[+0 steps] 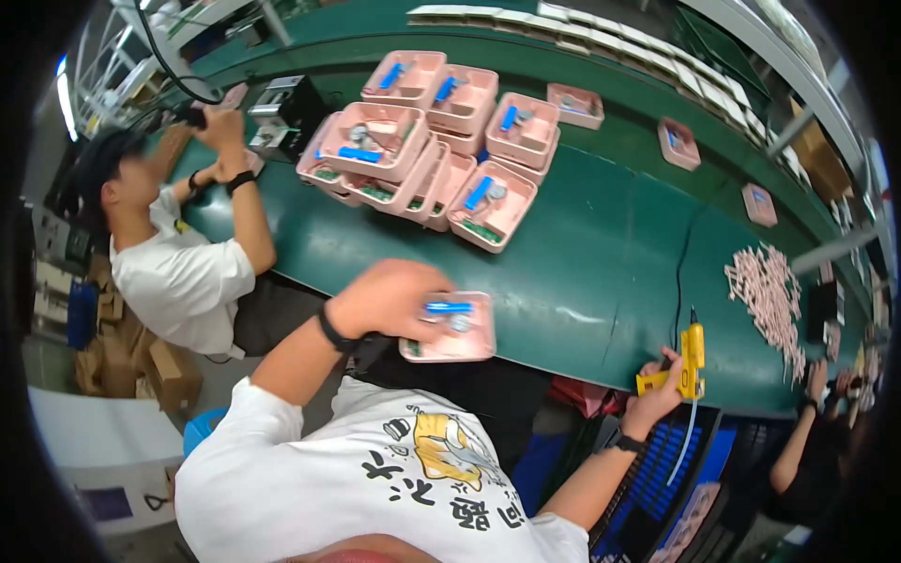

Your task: Using a glue gun to apply adhesive to small plastic components on an assembly line.

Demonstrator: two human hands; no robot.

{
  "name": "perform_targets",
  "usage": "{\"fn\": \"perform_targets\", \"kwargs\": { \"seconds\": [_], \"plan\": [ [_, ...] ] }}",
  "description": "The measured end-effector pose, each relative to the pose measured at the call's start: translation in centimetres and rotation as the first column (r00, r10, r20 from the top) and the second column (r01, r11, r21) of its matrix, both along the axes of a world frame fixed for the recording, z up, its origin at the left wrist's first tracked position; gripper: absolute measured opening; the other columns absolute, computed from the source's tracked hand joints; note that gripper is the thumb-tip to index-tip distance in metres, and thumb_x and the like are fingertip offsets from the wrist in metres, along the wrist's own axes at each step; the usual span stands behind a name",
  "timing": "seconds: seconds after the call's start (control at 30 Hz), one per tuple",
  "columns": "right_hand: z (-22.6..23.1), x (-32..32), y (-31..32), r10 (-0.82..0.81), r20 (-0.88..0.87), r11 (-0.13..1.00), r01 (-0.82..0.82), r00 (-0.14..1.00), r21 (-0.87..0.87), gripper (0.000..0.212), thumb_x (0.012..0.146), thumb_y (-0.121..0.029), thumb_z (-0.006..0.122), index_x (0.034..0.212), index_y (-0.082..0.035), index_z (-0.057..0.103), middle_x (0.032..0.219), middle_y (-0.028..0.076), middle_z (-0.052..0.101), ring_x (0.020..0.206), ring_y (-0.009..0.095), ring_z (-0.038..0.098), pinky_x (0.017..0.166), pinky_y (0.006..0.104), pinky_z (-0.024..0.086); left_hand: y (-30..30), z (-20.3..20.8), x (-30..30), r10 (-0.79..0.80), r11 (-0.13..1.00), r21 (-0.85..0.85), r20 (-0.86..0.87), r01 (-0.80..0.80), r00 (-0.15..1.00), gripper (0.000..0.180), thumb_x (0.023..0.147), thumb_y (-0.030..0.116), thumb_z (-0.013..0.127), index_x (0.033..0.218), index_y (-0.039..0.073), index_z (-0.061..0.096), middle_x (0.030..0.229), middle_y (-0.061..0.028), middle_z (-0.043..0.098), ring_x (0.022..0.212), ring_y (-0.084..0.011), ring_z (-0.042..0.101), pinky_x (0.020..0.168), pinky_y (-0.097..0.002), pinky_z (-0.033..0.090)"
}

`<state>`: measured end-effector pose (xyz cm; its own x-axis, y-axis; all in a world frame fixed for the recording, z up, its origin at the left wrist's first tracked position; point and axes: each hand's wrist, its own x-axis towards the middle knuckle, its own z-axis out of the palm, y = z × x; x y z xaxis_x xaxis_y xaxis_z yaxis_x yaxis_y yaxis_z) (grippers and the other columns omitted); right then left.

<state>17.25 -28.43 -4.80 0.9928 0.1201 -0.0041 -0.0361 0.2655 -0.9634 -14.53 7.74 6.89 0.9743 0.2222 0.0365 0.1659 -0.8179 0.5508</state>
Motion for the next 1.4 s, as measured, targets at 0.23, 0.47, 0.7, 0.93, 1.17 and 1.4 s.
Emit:
{"fn": "perform_targets", "kwargs": {
  "seconds": [0.23,0.47,0.7,0.93,1.17,1.4],
  "plan": [
    [-0.1,0.0,1.7,-0.031,-0.01,1.0,0.031,0.999,0.002,0.037,0.114,-0.034,0.059,0.109,0.0,0.072,0.078,0.003,0.056,0.063,0.013,0.054,0.058,0.0293,0.044,10.4,-0.1,-15.9,0.679,0.69,0.193,0.16,-0.697,0.717,0.034,0.087,0.017,0.077,0.116,0.001,0.076,0.114,-0.0229,0.073,0.105,-0.0434,0.072,0.091,-0.0492,0.059],
    [-0.1,-1.0,2.6,-0.069,0.048,0.996,0.067,0.996,0.056,0.029,0.113,-0.028,0.061,0.111,0.0,0.069,0.092,0.009,0.069,0.062,0.014,0.058,0.058,0.0317,0.05,3.0,0.3,-7.8,0.363,0.65,0.289,0.694,-0.703,0.621,0.018,0.088,-0.004,0.071,0.104,0.002,0.072,0.102,-0.0158,0.072,0.092,-0.0403,0.069,0.089,-0.0468,0.055],
    [-0.9,-1.3,0.8,-0.077,0.097,0.992,0.066,0.992,0.107,0.027,0.113,-0.024,0.059,0.115,0.001,0.065,0.105,0.013,0.073,0.063,0.015,0.061,0.057,0.0334,0.053,-10.1,1.1,18.9,-0.322,0.947,0.137,0.441,0.292,0.838,0.018,0.088,0.016,0.075,0.105,0.008,0.072,0.101,-0.0126,0.071,0.096,-0.0345,0.069,0.083,-0.0482,0.056],
    [0.2,-0.6,2.8,-0.112,0.02,0.979,0.107,0.994,0.173,0.029,0.114,-0.026,0.057,0.113,0.002,0.066,0.097,0.012,0.069,0.062,0.016,0.06,0.056,0.0337,0.053,-4.2,-3.2,47.7,0.079,0.888,0.452,0.025,-0.082,0.997,0.038,0.09,0.016,0.068,0.127,0.005,0.066,0.133,-0.0169,0.067,0.122,-0.0346,0.069,0.096,-0.0508,0.058],
    [-1.0,-1.8,1.6,-0.038,0.006,0.988,0.036,0.999,0.151,0.023,0.113,-0.02,0.058,0.122,0.001,0.064,0.114,0.016,0.072,0.067,0.016,0.065,0.06,0.0359,0.058,-1.6,-10.4,59.9,0.168,0.82,0.506,0.235,-0.268,0.957,0.04,0.092,0.021,0.07,0.131,0.01,0.067,0.13,-0.0128,0.064,0.116,-0.0336,0.069,0.091,-0.0518,0.057],
    [-1.3,-1.7,1.1,0.003,0.064,0.991,-0.011,0.998,0.137,0.021,0.112,-0.017,0.059,0.123,0.001,0.063,0.116,0.02,0.071,0.067,0.017,0.067,0.061,0.0356,0.06,0.7,-7.9,59.3,0.049,0.74,0.645,0.232,-0.191,0.971,0.028,0.094,0.025,0.069,0.119,0.015,0.077,0.129,-0.008,0.064,0.119,-0.0288,0.063,0.093,-0.0487,0.051]
  ]
}}
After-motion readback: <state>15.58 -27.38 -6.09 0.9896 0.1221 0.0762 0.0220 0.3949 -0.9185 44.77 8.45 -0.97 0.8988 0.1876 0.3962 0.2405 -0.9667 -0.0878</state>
